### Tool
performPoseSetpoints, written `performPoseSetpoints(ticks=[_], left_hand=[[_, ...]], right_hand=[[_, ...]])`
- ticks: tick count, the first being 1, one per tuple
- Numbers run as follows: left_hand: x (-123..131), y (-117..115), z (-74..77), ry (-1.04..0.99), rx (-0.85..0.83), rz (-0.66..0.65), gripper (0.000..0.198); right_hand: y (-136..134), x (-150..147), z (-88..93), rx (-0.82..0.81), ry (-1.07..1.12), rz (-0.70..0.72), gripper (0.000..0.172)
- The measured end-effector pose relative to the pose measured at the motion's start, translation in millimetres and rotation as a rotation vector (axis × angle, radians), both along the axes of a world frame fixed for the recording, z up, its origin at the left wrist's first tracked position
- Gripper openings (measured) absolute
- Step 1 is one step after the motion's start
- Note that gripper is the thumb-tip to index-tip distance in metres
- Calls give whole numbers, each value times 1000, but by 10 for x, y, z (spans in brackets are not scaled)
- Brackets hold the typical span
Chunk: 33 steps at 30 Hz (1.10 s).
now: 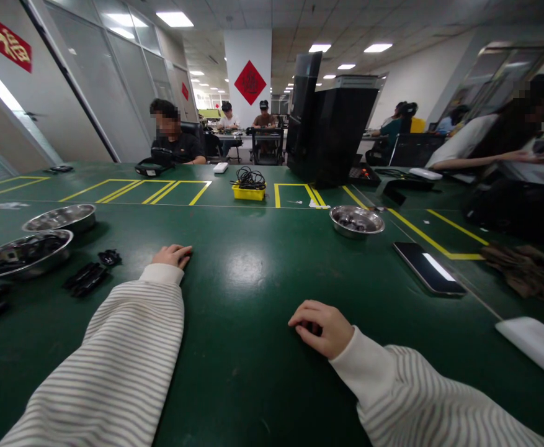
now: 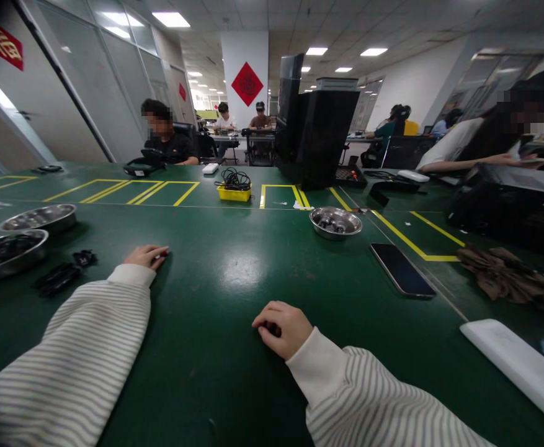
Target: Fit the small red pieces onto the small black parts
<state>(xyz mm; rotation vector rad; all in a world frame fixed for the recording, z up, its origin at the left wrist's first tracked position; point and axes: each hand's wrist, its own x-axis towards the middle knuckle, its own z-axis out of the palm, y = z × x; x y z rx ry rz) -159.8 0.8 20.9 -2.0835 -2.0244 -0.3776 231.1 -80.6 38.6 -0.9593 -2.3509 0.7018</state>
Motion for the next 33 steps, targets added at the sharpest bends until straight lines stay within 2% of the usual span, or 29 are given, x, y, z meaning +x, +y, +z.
performPoseSetpoints(ticks=[3, 6, 9, 12, 15, 18, 23, 27, 33], left_hand=[[70, -6, -6, -32, -4, -68, 33], [275, -29, -21, -64, -14, -156, 30], [652, -107, -39, -177, 7, -300, 25], [1142, -279, -40, -359, 47, -511, 19], [1600, -517, -28, -480, -2, -720, 16], [1908, -739, -7, -551, -66, -842, 17], [2078, -896, 55, -571, -160, -822, 31], [2083, -869, 60, -578, -194, -771, 34], [2106, -843, 31, -581, -257, -778, 36]], right_hand=[[7, -1, -10, -12, 6, -5, 15], [9, -4, -14, -16, 11, -12, 15], [7, -3, -7, -15, 12, -12, 14], [6, -2, -1, -9, 18, -14, 14], [9, -5, -10, 23, 27, -17, 15], [9, -8, -25, 69, 64, -29, 16], [2, -4, -2, 126, 146, -123, 17], [1, -1, 39, 142, 164, -156, 17], [9, 13, 36, 126, 165, -144, 16]])
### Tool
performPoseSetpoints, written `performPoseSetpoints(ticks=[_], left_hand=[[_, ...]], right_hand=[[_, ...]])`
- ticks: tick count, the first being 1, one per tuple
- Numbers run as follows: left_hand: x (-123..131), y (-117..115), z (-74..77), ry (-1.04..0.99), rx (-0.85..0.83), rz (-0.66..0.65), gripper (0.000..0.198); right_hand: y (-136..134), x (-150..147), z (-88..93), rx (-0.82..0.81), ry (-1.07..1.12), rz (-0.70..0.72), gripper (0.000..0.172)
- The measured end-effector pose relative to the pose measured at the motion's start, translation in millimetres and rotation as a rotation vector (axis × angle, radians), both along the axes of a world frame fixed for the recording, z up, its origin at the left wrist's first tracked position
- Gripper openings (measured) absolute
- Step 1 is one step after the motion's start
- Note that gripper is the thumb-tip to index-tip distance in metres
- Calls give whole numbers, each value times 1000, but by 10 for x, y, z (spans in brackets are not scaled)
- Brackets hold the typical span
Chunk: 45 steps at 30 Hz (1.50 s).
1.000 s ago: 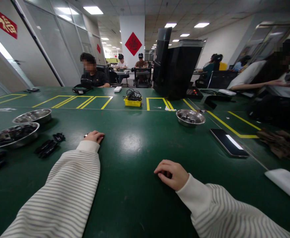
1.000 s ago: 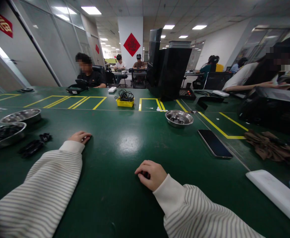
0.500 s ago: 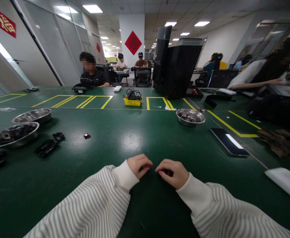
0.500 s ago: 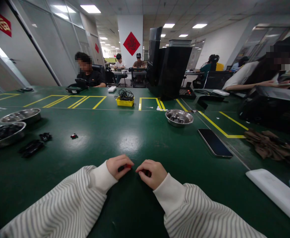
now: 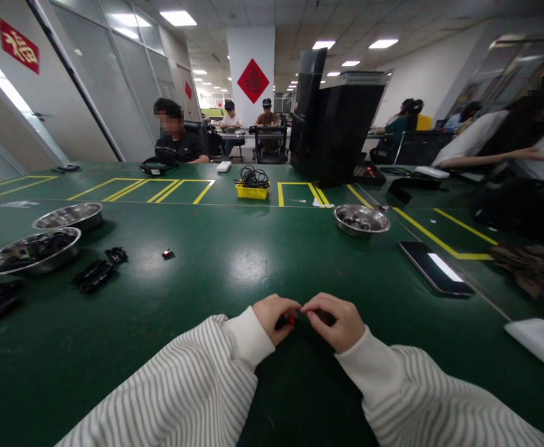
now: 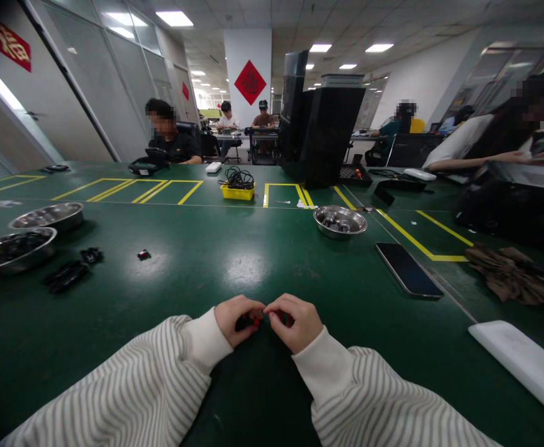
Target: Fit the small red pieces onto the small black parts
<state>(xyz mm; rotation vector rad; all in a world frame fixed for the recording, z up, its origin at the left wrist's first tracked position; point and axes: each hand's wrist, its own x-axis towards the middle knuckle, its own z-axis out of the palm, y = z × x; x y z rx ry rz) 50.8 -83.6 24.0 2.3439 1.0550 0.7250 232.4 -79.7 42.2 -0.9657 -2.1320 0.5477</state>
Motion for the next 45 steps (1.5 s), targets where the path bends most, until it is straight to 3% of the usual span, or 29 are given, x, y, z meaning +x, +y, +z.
performPoseSetpoints(ticks=[5, 8, 11, 14, 17, 20, 26, 34, 41, 45], left_hand=[[-75, 41, 16, -6, 47, 18, 48], [-352, 211, 73, 24, 146, 123, 45], [-850, 446, 142, 182, 293, 416, 39], [-1432, 612, 166, 389, 359, 787, 36], [-1900, 663, 139, 524, 209, 1104, 43], [-2151, 672, 102, 555, 34, 1248, 47], [-2196, 706, 58, 560, -15, 1178, 35], [-1935, 764, -33, 533, 53, 975, 33], [-1455, 696, -92, 346, 101, 572, 28], [-1106, 567, -100, 261, 118, 407, 23]], right_hand=[[-4, 4, -14, 3, 2, 0, 16], [-3, 1, -42, -52, -40, 25, 15], [4, -1, -67, -115, -120, 59, 17], [10, -7, -65, -120, -183, 50, 20], [13, -16, -51, -120, -217, 34, 22], [13, -25, -47, -116, -236, 30, 22], [11, -56, -59, -114, -215, 46, 14], [6, -72, -54, -112, -208, 39, 10], [13, -50, -66, -93, -213, 45, 9], [23, -41, -68, -80, -219, 43, 9]])
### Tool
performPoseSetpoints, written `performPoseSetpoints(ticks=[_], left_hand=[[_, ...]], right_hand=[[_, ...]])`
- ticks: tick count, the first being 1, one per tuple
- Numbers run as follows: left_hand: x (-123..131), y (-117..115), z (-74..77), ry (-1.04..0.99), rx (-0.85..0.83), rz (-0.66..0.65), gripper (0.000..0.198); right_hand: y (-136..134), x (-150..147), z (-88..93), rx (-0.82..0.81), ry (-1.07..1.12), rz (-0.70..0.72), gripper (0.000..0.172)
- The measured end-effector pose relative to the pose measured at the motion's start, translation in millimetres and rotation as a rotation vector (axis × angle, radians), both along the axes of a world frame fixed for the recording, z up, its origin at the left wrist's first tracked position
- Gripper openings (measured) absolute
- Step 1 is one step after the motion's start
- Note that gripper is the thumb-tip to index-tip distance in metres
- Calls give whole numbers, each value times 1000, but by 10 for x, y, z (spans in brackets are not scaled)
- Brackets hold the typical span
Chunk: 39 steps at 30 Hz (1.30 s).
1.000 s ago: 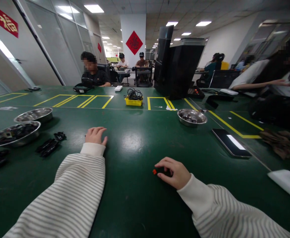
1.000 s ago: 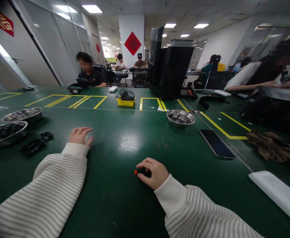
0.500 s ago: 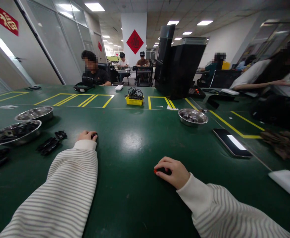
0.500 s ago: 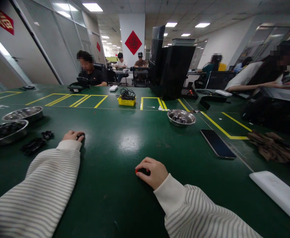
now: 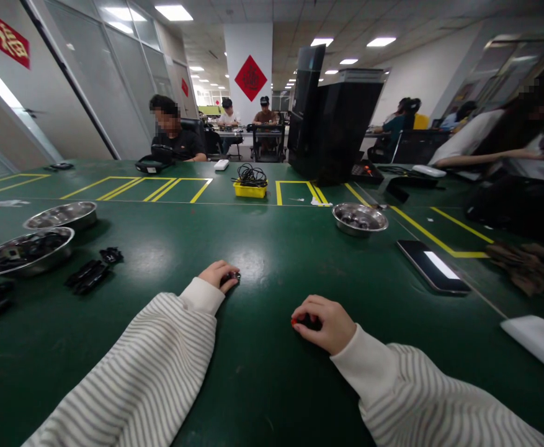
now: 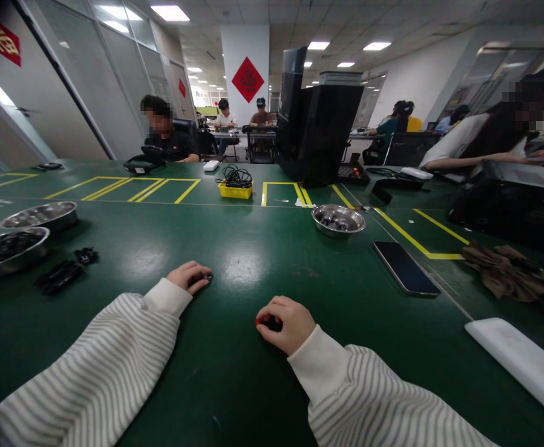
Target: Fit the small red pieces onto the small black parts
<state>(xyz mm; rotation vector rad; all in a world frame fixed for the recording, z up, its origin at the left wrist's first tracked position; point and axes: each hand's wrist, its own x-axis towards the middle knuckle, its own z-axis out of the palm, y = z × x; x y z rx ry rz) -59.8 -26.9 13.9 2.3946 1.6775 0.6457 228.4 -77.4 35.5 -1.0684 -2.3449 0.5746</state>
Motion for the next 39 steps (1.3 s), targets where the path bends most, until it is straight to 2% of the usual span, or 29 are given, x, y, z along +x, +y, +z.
performPoseSetpoints(ticks=[5, 8, 12, 17, 27, 34, 39], left_hand=[[383, -212, -3, -64, 76, -230, 19], [564, -342, -23, -106, 87, -304, 18], [735, -480, -31, -155, 71, -323, 12], [812, -561, 20, -151, 50, -330, 11], [819, -535, -90, -250, 120, -360, 9], [875, -627, 13, -255, 73, -332, 10], [941, -700, 66, -256, 59, -297, 11]], right_hand=[[13, 8, 1, 36, -21, 16, 11], [12, 9, 1, 49, -30, 18, 12], [9, 11, -3, 67, -23, 16, 12], [6, 9, -4, 72, 26, 18, 11], [-16, 2, 46, -106, 82, -9, 12], [-30, -16, 12, -205, 177, -11, 11], [-57, -37, 27, -177, 257, 16, 13]])
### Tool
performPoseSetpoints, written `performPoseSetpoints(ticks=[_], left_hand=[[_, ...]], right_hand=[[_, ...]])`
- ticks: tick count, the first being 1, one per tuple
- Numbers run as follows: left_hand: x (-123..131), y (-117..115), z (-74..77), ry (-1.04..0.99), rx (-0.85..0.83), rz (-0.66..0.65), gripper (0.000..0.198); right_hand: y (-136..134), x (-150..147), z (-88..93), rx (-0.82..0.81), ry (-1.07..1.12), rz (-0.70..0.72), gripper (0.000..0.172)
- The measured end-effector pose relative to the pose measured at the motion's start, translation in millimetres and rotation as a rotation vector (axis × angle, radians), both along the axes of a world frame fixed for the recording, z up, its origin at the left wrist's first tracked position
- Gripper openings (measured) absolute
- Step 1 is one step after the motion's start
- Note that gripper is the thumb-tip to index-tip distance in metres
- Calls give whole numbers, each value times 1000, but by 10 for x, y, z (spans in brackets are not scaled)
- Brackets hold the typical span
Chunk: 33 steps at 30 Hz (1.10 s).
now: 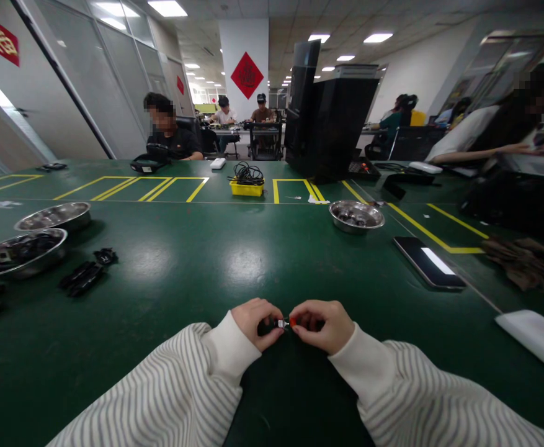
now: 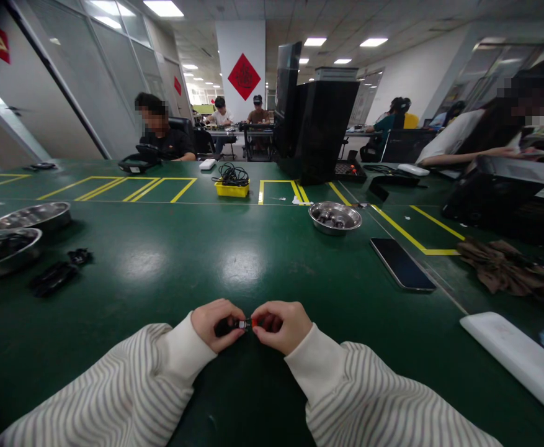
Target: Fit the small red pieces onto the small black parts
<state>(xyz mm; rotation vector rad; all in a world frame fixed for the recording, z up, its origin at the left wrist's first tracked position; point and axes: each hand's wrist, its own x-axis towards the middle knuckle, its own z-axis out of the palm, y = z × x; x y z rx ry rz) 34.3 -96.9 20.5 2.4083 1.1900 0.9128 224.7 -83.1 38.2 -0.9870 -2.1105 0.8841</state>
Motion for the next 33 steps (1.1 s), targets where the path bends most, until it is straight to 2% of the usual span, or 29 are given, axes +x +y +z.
performPoseSetpoints(ticks=[6, 15, 24, 33], left_hand=[[17, -34, 16, 3, -11, 46, 12], [26, -40, 43, -7, 17, 29, 11], [24, -36, 34, -37, 52, -11, 11], [21, -40, 45, -35, 45, -14, 12]], right_hand=[[-2, 21, 4, 58, 38, 3, 13], [-19, 19, -6, -38, 71, 5, 12], [-14, 29, 0, 66, 86, 22, 11], [-27, 26, 17, 87, 135, 55, 10]])
